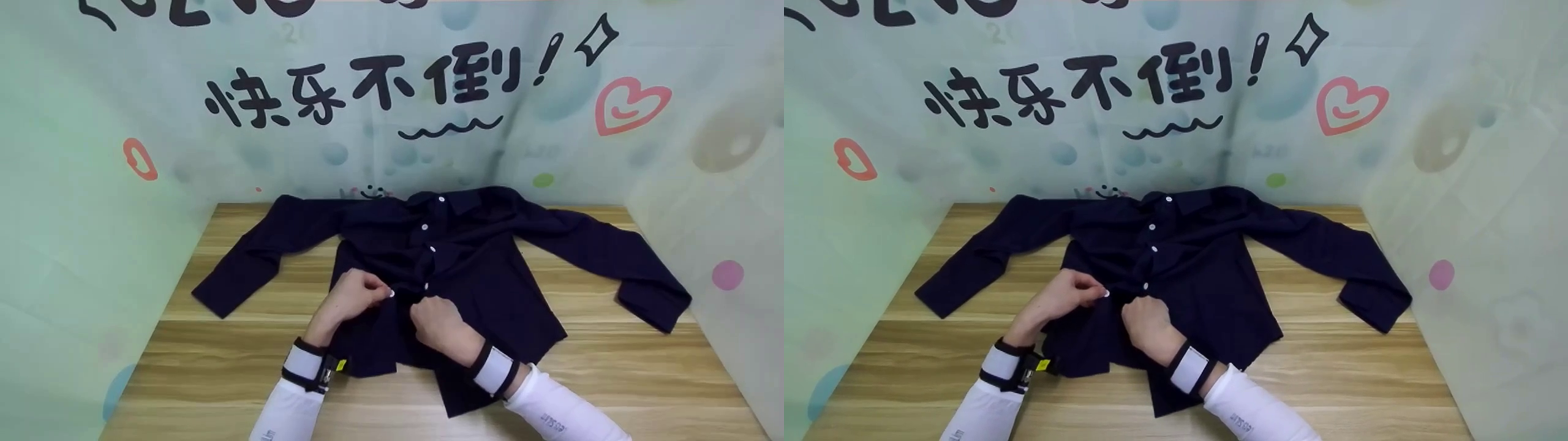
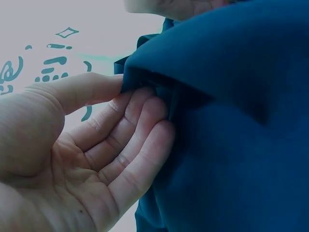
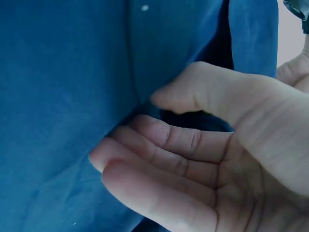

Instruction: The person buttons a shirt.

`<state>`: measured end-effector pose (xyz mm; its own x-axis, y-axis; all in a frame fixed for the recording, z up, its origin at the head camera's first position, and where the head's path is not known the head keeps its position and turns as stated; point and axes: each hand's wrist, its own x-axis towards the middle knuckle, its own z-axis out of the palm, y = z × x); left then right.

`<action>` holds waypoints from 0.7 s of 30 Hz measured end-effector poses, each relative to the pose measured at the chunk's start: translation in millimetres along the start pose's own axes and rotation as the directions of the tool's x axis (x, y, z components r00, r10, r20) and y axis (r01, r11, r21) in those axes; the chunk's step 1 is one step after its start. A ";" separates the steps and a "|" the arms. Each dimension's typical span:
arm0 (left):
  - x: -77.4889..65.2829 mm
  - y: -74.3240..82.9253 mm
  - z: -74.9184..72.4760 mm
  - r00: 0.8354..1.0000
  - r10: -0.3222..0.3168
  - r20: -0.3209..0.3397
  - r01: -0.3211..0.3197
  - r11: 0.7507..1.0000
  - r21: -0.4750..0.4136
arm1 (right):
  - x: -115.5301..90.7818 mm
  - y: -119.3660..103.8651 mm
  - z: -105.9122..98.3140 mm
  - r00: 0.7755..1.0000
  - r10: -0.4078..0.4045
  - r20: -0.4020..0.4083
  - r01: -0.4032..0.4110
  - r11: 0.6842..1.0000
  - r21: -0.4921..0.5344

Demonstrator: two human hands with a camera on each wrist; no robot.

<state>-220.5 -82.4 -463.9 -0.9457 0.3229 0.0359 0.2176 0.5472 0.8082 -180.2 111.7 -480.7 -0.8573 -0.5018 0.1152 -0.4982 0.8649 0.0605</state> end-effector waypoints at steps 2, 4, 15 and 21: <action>0.0 -0.2 -0.7 1.000 -0.007 0.002 0.007 1.000 -0.007 | -0.5 0.6 0.8 1.000 0.019 -0.001 -0.019 0.999 0.030; -0.3 -0.5 -1.1 1.000 -0.005 0.003 0.005 1.000 -0.009 | -0.7 0.8 1.6 0.999 0.040 0.012 -0.040 0.998 0.040; -0.5 0.3 -3.2 1.000 0.004 0.005 -0.004 0.999 -0.032 | -4.7 -6.1 9.9 0.997 0.033 -0.068 -0.044 0.985 -0.169; -0.7 -1.4 -2.6 1.000 -0.009 0.012 0.010 0.999 -0.044 | -5.6 -5.1 12.9 0.992 0.044 -0.120 -0.067 0.978 -0.196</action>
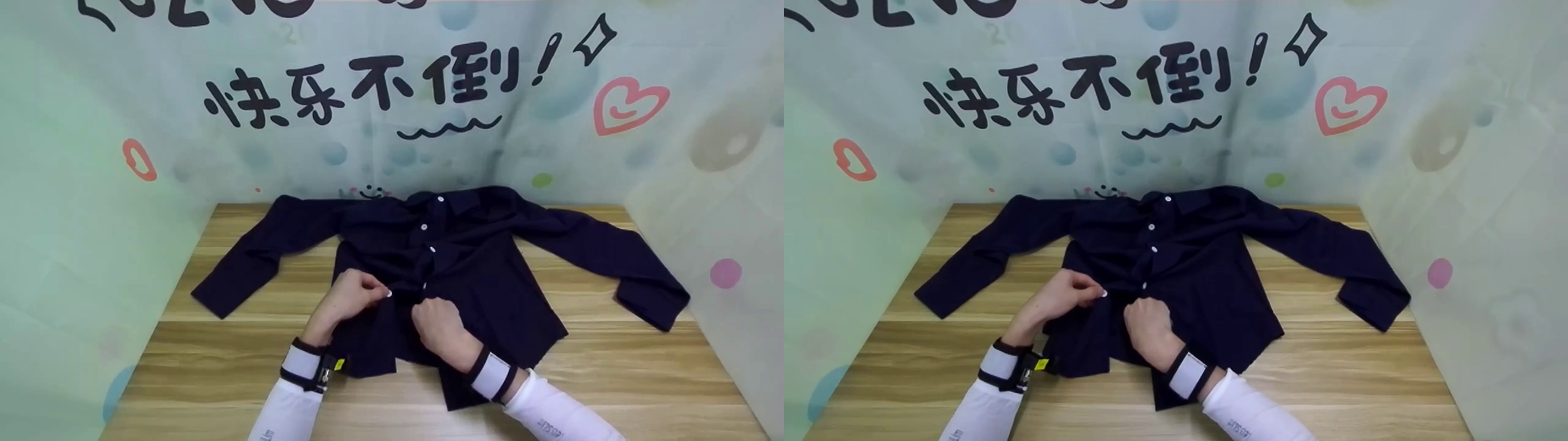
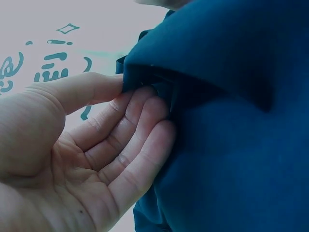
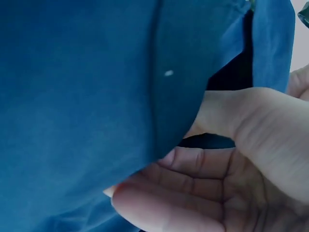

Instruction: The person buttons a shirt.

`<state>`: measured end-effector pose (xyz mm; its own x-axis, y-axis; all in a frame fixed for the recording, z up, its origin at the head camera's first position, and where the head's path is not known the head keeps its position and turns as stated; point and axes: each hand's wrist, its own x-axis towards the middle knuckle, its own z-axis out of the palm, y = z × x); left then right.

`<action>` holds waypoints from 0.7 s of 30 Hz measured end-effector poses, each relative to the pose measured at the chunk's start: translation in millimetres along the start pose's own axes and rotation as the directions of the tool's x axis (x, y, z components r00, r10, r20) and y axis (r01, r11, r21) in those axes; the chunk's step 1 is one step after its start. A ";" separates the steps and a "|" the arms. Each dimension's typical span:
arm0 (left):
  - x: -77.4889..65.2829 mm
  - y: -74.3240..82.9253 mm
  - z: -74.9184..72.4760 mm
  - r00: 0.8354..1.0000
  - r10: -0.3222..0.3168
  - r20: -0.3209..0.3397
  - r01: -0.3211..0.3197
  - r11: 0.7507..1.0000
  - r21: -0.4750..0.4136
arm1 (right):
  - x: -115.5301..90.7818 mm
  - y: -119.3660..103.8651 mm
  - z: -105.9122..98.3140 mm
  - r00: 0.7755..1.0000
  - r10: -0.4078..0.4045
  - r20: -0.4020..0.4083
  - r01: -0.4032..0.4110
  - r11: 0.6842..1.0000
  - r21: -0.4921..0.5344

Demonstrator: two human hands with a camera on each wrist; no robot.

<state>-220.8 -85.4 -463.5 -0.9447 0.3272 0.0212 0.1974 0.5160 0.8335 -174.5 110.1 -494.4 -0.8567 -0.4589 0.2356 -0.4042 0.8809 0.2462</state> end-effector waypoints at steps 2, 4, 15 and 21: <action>-0.2 -1.4 0.1 1.000 0.002 -0.003 -0.002 1.000 0.008 | -0.2 2.2 0.2 1.000 -0.005 -0.007 0.005 1.000 0.023; -0.5 -2.4 0.3 1.000 0.008 -0.006 -0.008 1.000 0.016 | 1.2 8.6 -1.1 1.000 -0.004 0.029 0.001 0.993 0.120; -1.3 3.8 4.6 1.000 0.013 0.025 -0.012 0.998 -0.058 | 3.9 92.2 -7.9 0.898 -0.042 0.437 -0.383 0.415 0.825; -1.2 8.6 16.0 0.999 -0.004 0.033 0.006 0.998 -0.059 | 0.0 106.0 5.2 0.886 -0.031 0.463 -0.461 0.053 0.886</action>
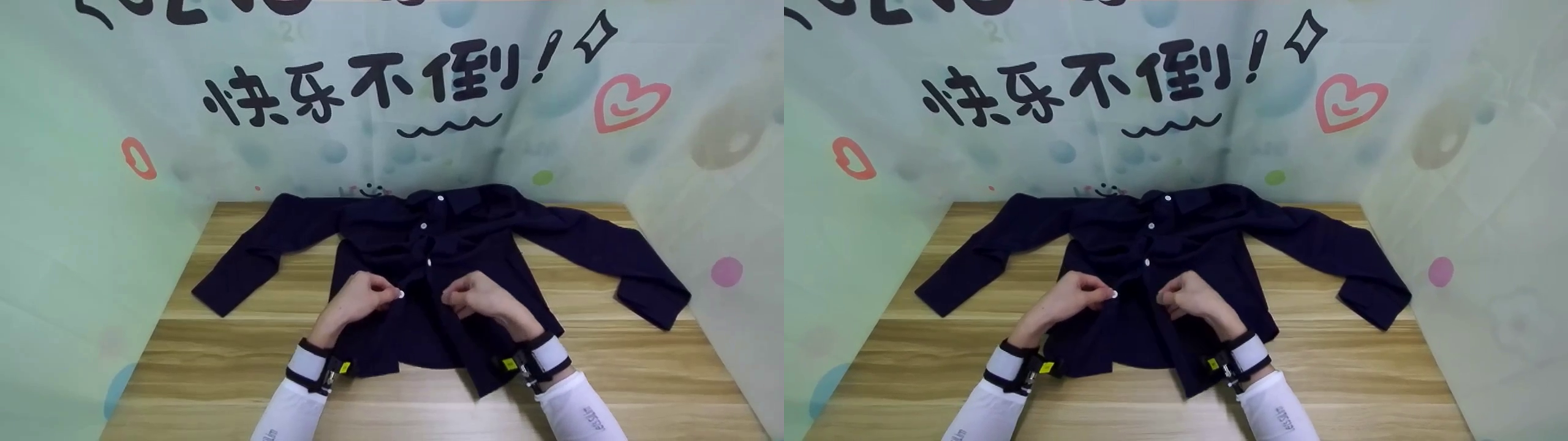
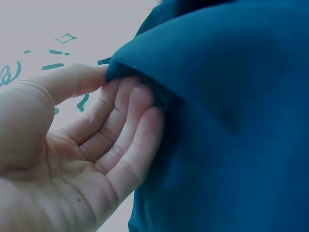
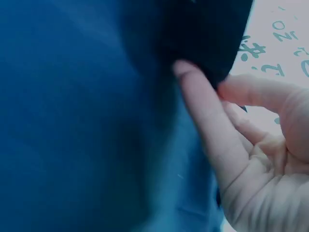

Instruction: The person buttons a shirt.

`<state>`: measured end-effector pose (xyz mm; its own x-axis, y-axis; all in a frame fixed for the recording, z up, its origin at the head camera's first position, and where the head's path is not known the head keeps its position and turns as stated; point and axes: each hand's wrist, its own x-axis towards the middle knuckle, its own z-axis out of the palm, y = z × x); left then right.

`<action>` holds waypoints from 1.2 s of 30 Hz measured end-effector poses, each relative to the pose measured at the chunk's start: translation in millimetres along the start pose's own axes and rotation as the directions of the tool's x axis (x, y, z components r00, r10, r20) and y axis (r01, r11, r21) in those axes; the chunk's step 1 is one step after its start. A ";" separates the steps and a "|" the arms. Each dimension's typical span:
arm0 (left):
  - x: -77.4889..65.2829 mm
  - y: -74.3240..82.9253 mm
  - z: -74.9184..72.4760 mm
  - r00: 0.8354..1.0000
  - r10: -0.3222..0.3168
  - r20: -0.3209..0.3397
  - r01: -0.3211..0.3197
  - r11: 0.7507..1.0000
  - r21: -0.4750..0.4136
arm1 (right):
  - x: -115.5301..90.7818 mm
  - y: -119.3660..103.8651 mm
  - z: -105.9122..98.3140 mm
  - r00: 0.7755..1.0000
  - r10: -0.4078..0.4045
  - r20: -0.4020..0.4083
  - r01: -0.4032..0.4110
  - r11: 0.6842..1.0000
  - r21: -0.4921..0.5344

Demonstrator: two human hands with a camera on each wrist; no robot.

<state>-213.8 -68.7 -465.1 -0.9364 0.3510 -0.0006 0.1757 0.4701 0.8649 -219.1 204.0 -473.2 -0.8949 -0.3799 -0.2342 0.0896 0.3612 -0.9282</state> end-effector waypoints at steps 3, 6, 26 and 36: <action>0.9 1.6 8.6 1.000 0.010 0.015 -0.009 1.000 -0.020 | 1.0 2.0 1.6 0.999 0.002 -0.035 0.002 0.993 0.114; 1.5 4.5 16.1 1.000 0.029 0.009 -0.029 0.999 -0.028 | 0.3 0.4 5.8 0.997 0.005 -0.081 0.011 0.980 0.197; 4.9 4.4 43.0 0.990 0.082 -0.113 -0.082 0.997 0.005 | 0.6 -11.5 35.0 0.967 -0.036 -0.252 0.097 0.968 0.231; 4.9 5.9 50.7 0.981 0.084 -0.173 -0.082 0.996 0.017 | 3.2 -10.7 43.8 0.943 -0.067 -0.325 0.128 0.977 0.171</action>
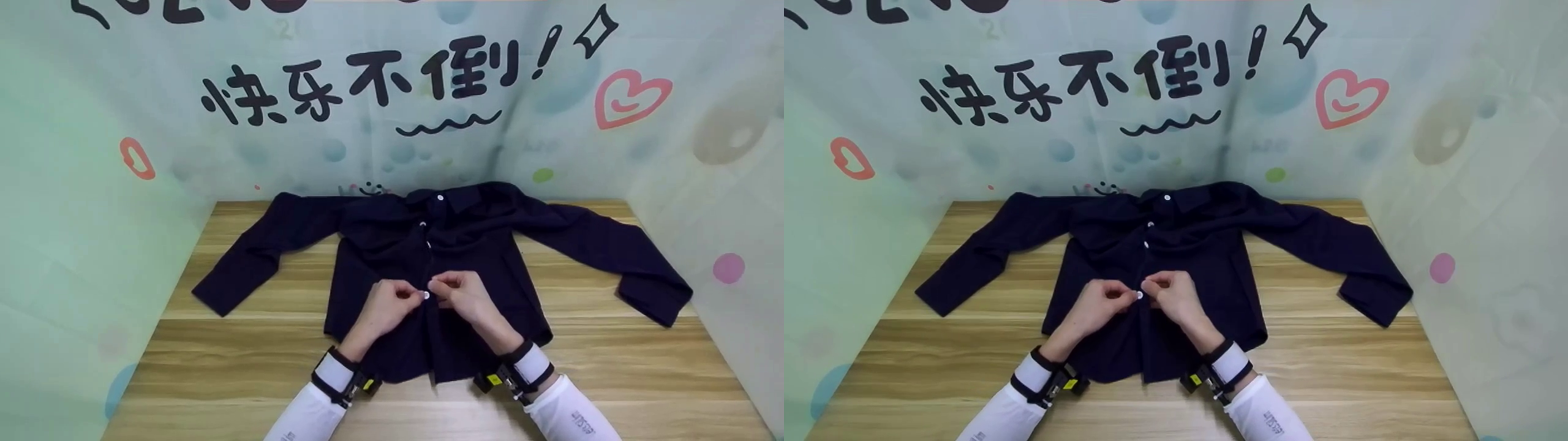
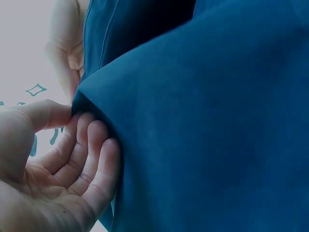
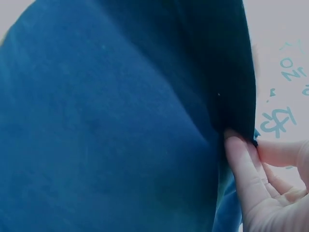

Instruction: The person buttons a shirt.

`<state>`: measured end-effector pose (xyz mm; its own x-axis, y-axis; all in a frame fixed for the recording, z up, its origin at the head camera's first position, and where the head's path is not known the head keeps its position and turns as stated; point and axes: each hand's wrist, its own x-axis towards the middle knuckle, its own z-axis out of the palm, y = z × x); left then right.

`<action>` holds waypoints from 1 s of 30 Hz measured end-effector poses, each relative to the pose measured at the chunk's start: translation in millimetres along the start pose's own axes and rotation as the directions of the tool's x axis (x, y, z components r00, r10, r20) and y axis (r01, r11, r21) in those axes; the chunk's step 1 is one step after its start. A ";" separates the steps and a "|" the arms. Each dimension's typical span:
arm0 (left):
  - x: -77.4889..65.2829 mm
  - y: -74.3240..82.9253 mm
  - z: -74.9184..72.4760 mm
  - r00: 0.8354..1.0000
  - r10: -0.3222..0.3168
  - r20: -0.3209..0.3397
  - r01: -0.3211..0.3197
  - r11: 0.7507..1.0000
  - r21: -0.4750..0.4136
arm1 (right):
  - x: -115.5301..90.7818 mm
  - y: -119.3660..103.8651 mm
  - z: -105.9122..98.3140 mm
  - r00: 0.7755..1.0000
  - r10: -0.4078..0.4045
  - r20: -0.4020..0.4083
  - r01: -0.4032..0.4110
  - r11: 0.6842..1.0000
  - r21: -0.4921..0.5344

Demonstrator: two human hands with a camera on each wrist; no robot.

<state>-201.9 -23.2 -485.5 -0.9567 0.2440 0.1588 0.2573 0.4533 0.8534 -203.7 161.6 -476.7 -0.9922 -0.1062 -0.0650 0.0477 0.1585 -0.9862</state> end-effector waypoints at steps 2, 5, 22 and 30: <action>-0.1 0.8 1.7 1.000 0.007 -0.020 -0.006 1.000 0.018 | 0.0 0.0 1.0 1.000 -0.001 -0.019 0.001 1.000 0.003; -0.4 1.9 3.0 0.998 0.015 -0.054 -0.012 0.998 0.057 | 0.0 -0.3 2.1 0.999 -0.007 -0.037 0.008 1.000 0.021; -0.7 1.4 2.8 0.988 0.068 -0.140 -0.046 0.987 0.151 | 0.9 0.6 4.4 0.999 -0.002 0.037 -0.003 0.989 0.151; 1.3 -3.8 -5.4 0.998 0.046 -0.031 -0.044 0.996 0.073 | 2.5 5.8 -2.9 0.981 -0.093 0.171 0.081 0.994 0.076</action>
<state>-204.9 -29.2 -485.8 -0.9475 0.2381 0.2135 0.3084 0.5039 0.8068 -206.3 165.0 -482.1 -0.9579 -0.2870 0.0018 -0.0241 0.0741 -0.9970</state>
